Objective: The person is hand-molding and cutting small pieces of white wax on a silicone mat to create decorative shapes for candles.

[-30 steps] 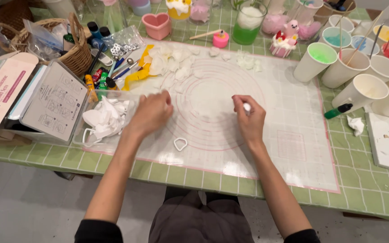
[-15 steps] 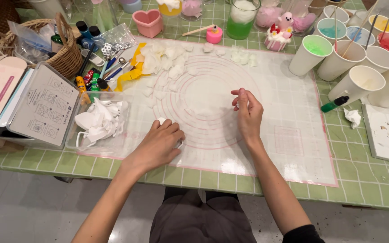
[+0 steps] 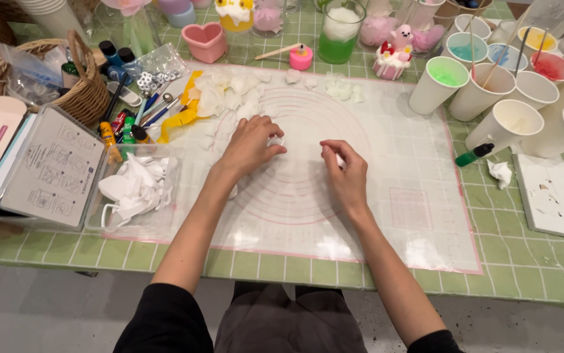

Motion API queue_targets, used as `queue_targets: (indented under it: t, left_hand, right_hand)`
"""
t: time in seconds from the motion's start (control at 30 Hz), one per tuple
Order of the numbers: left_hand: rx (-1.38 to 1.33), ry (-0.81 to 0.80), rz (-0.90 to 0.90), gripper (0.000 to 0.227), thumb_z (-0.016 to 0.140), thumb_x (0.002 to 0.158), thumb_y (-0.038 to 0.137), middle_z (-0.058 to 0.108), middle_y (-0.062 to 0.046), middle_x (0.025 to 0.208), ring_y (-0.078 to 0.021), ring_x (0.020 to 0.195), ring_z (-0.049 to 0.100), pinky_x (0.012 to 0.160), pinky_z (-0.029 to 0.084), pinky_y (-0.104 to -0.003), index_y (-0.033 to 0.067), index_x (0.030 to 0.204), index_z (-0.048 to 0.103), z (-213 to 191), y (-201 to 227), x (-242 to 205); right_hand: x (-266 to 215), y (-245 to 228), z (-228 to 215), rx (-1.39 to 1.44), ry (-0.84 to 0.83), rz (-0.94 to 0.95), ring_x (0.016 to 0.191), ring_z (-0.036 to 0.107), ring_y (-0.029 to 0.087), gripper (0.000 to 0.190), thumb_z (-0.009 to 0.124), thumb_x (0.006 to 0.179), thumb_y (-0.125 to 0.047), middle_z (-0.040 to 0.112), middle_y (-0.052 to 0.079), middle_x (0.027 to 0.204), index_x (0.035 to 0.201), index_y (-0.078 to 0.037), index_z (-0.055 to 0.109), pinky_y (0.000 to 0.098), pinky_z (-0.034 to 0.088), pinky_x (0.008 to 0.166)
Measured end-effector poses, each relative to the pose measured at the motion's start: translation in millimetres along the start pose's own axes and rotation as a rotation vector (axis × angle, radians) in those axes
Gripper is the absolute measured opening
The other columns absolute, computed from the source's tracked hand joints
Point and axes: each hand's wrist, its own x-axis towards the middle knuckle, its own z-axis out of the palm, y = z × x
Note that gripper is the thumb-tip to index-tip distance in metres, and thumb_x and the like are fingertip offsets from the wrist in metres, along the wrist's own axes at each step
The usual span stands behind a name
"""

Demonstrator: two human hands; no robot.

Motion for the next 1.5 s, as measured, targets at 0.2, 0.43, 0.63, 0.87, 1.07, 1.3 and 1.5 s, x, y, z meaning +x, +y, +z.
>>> queue_targets:
  t: [0.2,0.43,0.63,0.87,1.07,1.3,1.5]
  left_hand:
    - [0.088,0.007,0.026,0.031,0.084,0.078,0.027,0.069,-0.006,0.100,-0.0253,0.105,0.060,0.095,0.039,-0.044,0.0083,0.101,0.076,9,-3,4]
    - [0.025,0.176,-0.005,0.016,0.077,0.086,0.017,0.068,-0.005,0.098,-0.0245,0.104,0.059,0.089,0.039,-0.042,0.0114,0.101,0.080,6,-18,-5]
    - [0.071,0.184,-0.049,0.020,0.079,0.080,0.017,0.066,-0.006,0.089,-0.0238,0.096,0.058,0.085,0.037,-0.042,0.0139,0.100,0.083,10,-14,-9]
    - [0.081,0.212,-0.064,0.018,0.084,0.076,0.020,0.065,-0.004,0.081,-0.0232,0.090,0.056,0.084,0.036,-0.041,0.0158,0.093,0.084,16,-16,-9]
    - [0.048,0.216,-0.113,0.020,0.086,0.070,0.018,0.066,-0.003,0.081,-0.0221,0.088,0.058,0.085,0.037,-0.040,0.0140,0.090,0.083,15,-13,-7]
    - [0.057,0.203,-0.130,0.023,0.087,0.069,0.019,0.068,-0.004,0.081,-0.0228,0.089,0.059,0.085,0.038,-0.041,0.0138,0.091,0.084,15,-13,-6]
    - [0.023,0.118,-0.235,0.021,0.086,0.070,0.016,0.074,-0.007,0.079,-0.0212,0.090,0.063,0.088,0.037,-0.041,0.0114,0.090,0.084,16,-16,0]
  right_hand:
    - [-3,-20,3,-0.055,-0.050,0.080,0.078,0.063,0.006,0.018,0.064,0.101,-0.017,0.072,0.002,0.087,0.108,-0.004,0.074,0.0228,0.045,0.056]
    - [4,-28,5,-0.287,-0.107,0.027,0.060,0.062,0.016,0.021,0.071,0.094,-0.019,0.069,0.007,0.071,0.113,-0.012,0.077,0.0277,0.055,0.061]
    - [29,-28,30,-0.580,-0.245,0.016,0.072,0.072,0.028,0.025,0.076,0.090,-0.029,0.077,0.011,0.084,0.114,-0.022,0.079,0.0408,0.056,0.070]
    - [42,-14,54,-0.660,-0.363,-0.002,0.075,0.071,0.027,0.028,0.080,0.083,-0.036,0.077,0.011,0.086,0.109,-0.025,0.081,0.0412,0.055,0.069]
    - [49,-6,57,-0.656,-0.374,0.022,0.077,0.073,0.027,0.031,0.084,0.079,-0.035,0.077,0.011,0.087,0.107,-0.023,0.082,0.0401,0.055,0.070]
    - [64,-8,57,-0.676,-0.456,0.135,0.081,0.074,0.025,0.034,0.089,0.073,-0.037,0.078,0.011,0.081,0.102,-0.020,0.083,0.0395,0.055,0.074]
    - [71,-6,57,-0.666,-0.467,0.102,0.084,0.073,0.025,0.035,0.091,0.068,-0.036,0.078,0.009,0.087,0.097,-0.018,0.084,0.0400,0.054,0.073]
